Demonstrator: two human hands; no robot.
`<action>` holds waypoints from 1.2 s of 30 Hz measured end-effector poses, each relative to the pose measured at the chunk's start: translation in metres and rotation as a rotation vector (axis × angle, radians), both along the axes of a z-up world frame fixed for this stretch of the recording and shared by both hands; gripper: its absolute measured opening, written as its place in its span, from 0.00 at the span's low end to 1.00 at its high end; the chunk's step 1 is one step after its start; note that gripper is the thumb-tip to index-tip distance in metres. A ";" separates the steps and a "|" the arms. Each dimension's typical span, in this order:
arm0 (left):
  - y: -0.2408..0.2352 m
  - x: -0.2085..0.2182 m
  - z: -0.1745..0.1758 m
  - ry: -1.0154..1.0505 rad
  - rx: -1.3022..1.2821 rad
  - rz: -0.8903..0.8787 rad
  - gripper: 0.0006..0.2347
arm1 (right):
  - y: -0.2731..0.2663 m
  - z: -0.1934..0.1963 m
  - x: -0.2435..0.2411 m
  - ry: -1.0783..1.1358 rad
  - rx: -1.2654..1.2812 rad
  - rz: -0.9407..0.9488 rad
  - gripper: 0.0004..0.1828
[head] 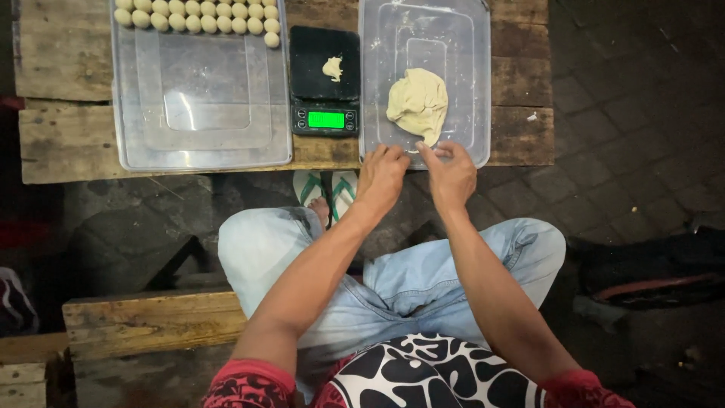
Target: The person portions dough into small balls by hand, weighs each piece on a digital scale, and places the finished balls into a clear plastic tray. The process is repeated multiple times, with the person occasionally adjusting the dough mass in a second container.
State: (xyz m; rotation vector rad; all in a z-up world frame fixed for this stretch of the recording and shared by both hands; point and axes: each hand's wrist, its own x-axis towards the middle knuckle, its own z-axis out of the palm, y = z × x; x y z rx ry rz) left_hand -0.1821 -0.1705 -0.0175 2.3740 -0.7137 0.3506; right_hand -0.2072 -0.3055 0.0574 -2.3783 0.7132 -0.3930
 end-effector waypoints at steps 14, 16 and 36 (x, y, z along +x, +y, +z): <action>0.004 0.000 0.019 0.005 -0.056 -0.023 0.05 | -0.019 -0.051 0.008 -0.179 -0.313 0.149 0.09; 0.000 -0.003 0.011 0.015 -0.046 -0.010 0.05 | -0.026 -0.049 0.005 -0.209 -0.311 0.201 0.08; 0.004 0.007 0.012 0.087 -0.103 -0.029 0.09 | -0.027 -0.017 -0.021 -0.130 0.549 0.123 0.23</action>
